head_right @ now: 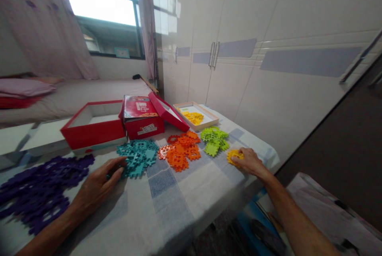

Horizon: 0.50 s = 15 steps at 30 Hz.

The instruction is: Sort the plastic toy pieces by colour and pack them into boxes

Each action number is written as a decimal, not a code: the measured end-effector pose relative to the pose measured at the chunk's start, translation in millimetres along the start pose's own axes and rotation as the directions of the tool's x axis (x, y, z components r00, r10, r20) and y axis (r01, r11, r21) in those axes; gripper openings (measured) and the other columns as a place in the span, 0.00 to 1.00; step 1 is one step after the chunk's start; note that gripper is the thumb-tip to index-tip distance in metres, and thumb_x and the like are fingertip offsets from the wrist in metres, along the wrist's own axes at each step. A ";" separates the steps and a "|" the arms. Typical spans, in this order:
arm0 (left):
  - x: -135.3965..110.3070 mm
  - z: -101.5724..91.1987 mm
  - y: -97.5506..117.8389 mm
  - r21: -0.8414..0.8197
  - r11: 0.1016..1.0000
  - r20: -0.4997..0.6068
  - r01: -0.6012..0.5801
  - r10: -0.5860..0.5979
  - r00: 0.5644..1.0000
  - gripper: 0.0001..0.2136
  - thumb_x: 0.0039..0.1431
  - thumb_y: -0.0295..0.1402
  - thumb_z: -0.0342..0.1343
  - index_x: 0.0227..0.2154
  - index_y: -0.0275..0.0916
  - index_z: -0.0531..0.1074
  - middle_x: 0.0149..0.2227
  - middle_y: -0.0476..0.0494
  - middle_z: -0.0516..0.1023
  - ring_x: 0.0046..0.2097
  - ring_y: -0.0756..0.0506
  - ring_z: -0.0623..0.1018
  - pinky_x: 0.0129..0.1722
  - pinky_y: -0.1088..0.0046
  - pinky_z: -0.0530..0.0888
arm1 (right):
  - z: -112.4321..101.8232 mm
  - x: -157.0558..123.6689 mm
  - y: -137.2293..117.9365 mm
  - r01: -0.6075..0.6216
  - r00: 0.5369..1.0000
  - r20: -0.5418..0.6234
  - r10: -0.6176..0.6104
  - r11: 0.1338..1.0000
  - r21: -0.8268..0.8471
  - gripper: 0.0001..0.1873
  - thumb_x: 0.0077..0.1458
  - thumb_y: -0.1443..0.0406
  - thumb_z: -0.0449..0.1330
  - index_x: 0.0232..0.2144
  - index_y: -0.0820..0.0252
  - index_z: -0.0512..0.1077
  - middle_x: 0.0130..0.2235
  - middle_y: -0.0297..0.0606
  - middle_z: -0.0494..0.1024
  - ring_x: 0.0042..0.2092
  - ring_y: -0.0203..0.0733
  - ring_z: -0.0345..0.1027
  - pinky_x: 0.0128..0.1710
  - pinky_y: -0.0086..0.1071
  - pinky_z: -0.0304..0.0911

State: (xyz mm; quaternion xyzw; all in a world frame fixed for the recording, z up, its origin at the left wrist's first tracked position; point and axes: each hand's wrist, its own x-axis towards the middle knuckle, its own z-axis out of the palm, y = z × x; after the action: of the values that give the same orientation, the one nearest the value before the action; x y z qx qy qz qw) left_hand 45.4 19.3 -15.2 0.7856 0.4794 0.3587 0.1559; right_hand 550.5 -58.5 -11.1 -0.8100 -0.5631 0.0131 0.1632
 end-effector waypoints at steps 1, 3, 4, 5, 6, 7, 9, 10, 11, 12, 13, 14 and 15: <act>0.2 -0.2 0.6 0.000 1.000 0.000 0.001 -0.001 1.000 0.19 0.57 0.43 0.46 0.46 0.39 0.70 0.40 0.43 0.79 0.40 0.44 0.79 0.41 0.69 0.74 | -0.9 -0.1 0.6 0.003 1.000 0.025 -0.004 1.000 0.026 0.20 0.43 0.50 0.57 0.29 0.61 0.71 0.34 0.44 0.76 0.38 0.47 0.68 0.36 0.34 0.61; 0.4 -0.6 2.1 0.002 1.000 -0.001 0.001 -0.001 1.000 0.19 0.57 0.43 0.47 0.46 0.39 0.70 0.40 0.43 0.79 0.40 0.43 0.79 0.40 0.69 0.75 | -2.9 -1.3 0.1 0.002 0.998 0.056 -0.006 0.997 0.072 0.20 0.42 0.50 0.58 0.28 0.61 0.70 0.32 0.43 0.75 0.36 0.46 0.68 0.36 0.34 0.61; 0.5 -0.8 2.9 0.001 1.000 -0.004 0.002 -0.002 1.000 0.18 0.57 0.43 0.47 0.45 0.39 0.70 0.39 0.43 0.79 0.40 0.43 0.79 0.40 0.69 0.75 | -3.1 -2.6 -1.3 0.000 0.999 0.041 -0.004 0.996 0.088 0.20 0.41 0.50 0.58 0.27 0.60 0.69 0.31 0.42 0.74 0.36 0.46 0.68 0.36 0.34 0.62; 0.5 -1.0 3.5 -0.002 1.000 -0.006 0.001 -0.001 1.000 0.18 0.57 0.43 0.47 0.45 0.39 0.70 0.39 0.43 0.79 0.40 0.43 0.79 0.40 0.69 0.75 | -2.5 -4.2 -3.4 0.003 1.000 0.002 -0.003 0.994 0.107 0.19 0.40 0.50 0.59 0.27 0.60 0.69 0.31 0.42 0.73 0.37 0.47 0.68 0.37 0.35 0.62; 0.4 -1.1 3.9 -0.005 1.000 -0.006 -0.001 0.001 1.000 0.18 0.57 0.43 0.47 0.45 0.39 0.70 0.39 0.43 0.79 0.40 0.43 0.79 0.40 0.69 0.75 | -1.1 -6.3 -6.0 0.009 0.999 -0.053 -0.002 0.991 0.136 0.19 0.39 0.51 0.59 0.28 0.60 0.68 0.33 0.42 0.73 0.39 0.47 0.68 0.38 0.35 0.63; 0.3 -1.1 4.0 -0.009 1.000 -0.008 -0.002 0.002 1.000 0.18 0.57 0.43 0.47 0.45 0.39 0.70 0.40 0.43 0.79 0.40 0.43 0.79 0.40 0.69 0.75 | 1.1 -8.6 -8.9 0.019 0.994 -0.108 0.000 0.984 0.177 0.20 0.38 0.51 0.59 0.30 0.60 0.68 0.35 0.42 0.73 0.40 0.47 0.68 0.40 0.36 0.63; 0.1 -0.9 3.4 -0.014 1.000 -0.008 -0.005 0.005 1.000 0.18 0.57 0.43 0.47 0.45 0.39 0.70 0.40 0.43 0.79 0.41 0.43 0.79 0.41 0.69 0.74 | 6.2 -13.7 -14.3 0.037 0.984 -0.179 0.014 0.960 0.277 0.24 0.38 0.53 0.59 0.37 0.60 0.67 0.40 0.44 0.72 0.44 0.48 0.67 0.44 0.38 0.64; 0.0 -0.7 2.9 -0.013 1.000 -0.007 -0.005 0.005 1.000 0.17 0.57 0.43 0.47 0.45 0.40 0.70 0.40 0.43 0.79 0.41 0.43 0.79 0.41 0.69 0.74 | 8.4 -16.2 -16.2 0.033 0.981 -0.192 0.032 0.945 0.327 0.27 0.38 0.53 0.59 0.41 0.60 0.67 0.42 0.44 0.72 0.46 0.48 0.67 0.46 0.39 0.64; -0.1 -0.5 2.3 -0.011 1.000 -0.006 -0.004 0.004 1.000 0.17 0.57 0.43 0.47 0.45 0.40 0.70 0.40 0.43 0.79 0.40 0.43 0.79 0.41 0.68 0.75 | 9.8 -18.4 -17.2 0.008 0.980 -0.188 0.067 0.928 0.372 0.30 0.38 0.54 0.60 0.44 0.60 0.66 0.44 0.45 0.71 0.47 0.48 0.67 0.47 0.39 0.64; -0.2 -0.4 1.9 -0.009 1.000 -0.004 -0.002 0.002 1.000 0.17 0.57 0.43 0.47 0.45 0.40 0.70 0.40 0.43 0.79 0.40 0.44 0.79 0.41 0.68 0.74 | 10.3 -20.2 -17.4 -0.033 0.978 -0.175 0.116 0.909 0.416 0.33 0.37 0.54 0.60 0.47 0.61 0.65 0.45 0.46 0.71 0.48 0.49 0.67 0.47 0.40 0.64; -0.3 -0.3 1.6 -0.006 1.000 0.001 0.000 0.000 1.000 0.18 0.58 0.43 0.47 0.46 0.40 0.70 0.40 0.43 0.79 0.40 0.44 0.79 0.40 0.68 0.74 | 9.8 -21.1 -16.9 -0.081 0.972 -0.158 0.172 0.884 0.461 0.34 0.37 0.55 0.61 0.48 0.62 0.65 0.45 0.48 0.71 0.47 0.49 0.67 0.47 0.39 0.65; -0.4 -0.3 1.5 -0.002 1.000 0.005 0.002 -0.002 1.000 0.18 0.58 0.42 0.47 0.46 0.40 0.70 0.40 0.43 0.79 0.40 0.44 0.79 0.40 0.68 0.74 | 8.2 -21.0 -16.3 -0.124 0.964 -0.142 0.225 0.851 0.510 0.35 0.38 0.55 0.61 0.49 0.63 0.65 0.45 0.48 0.71 0.46 0.49 0.68 0.45 0.39 0.66; -0.5 -0.4 1.6 0.001 1.000 0.008 0.003 -0.003 1.000 0.18 0.58 0.42 0.46 0.46 0.39 0.70 0.40 0.43 0.78 0.40 0.44 0.79 0.41 0.68 0.74 | 5.7 -19.3 -16.2 -0.154 0.955 -0.126 0.269 0.811 0.565 0.34 0.39 0.55 0.61 0.49 0.63 0.65 0.45 0.48 0.71 0.45 0.48 0.69 0.43 0.38 0.67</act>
State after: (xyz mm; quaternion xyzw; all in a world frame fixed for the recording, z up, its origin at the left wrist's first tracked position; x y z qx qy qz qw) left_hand 46.0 18.1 -14.2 0.7864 0.4801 0.3550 0.1582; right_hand 527.6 -69.7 -15.1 -0.7838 -0.4223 0.1107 0.4417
